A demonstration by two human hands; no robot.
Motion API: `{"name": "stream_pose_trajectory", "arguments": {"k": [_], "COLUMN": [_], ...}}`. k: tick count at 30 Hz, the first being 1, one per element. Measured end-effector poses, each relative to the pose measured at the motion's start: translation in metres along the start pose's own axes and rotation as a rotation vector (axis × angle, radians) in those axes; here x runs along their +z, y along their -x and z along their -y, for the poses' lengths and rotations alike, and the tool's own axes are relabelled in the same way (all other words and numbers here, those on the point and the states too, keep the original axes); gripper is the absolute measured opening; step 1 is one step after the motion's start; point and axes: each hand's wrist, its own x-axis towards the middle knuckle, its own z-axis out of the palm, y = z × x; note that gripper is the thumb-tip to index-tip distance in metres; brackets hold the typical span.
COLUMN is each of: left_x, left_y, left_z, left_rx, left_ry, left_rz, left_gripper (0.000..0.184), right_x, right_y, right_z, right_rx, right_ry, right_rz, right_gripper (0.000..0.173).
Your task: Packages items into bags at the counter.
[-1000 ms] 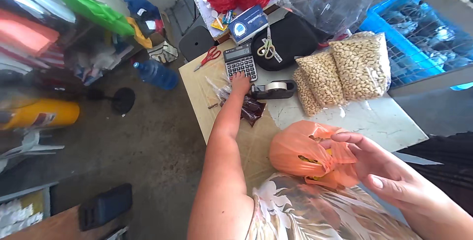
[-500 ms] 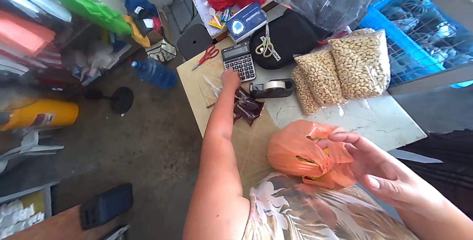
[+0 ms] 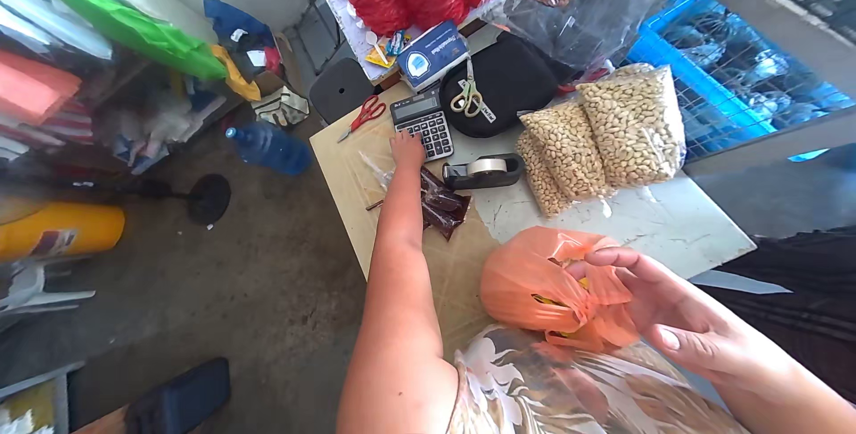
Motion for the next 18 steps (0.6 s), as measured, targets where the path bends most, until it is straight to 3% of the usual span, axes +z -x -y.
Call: {"name": "stream_pose_trajectory", "arguments": {"k": [10,14,18], "left_x": [-0.019,-0.004,0.002], "left_y": [0.033,0.044,0.047], "left_z": [-0.011,-0.016,-0.025], "left_rx": [0.097,0.220,0.228], "left_ry": [0.215,0.154,0.049], "left_rz": [-0.131,-0.028,0.029], "left_gripper": [0.048,0.043,0.042], "right_x": [0.001,0.003,0.004], "right_y": [-0.001,0.001,0.002], "right_z": [0.000,-0.001,-0.002], "right_rx": [0.005,0.025,0.019], "right_ry": [0.003,-0.015,-0.006], "right_rz": [0.008,0.008,0.010], "right_gripper": [0.063,0.063,0.064]}}
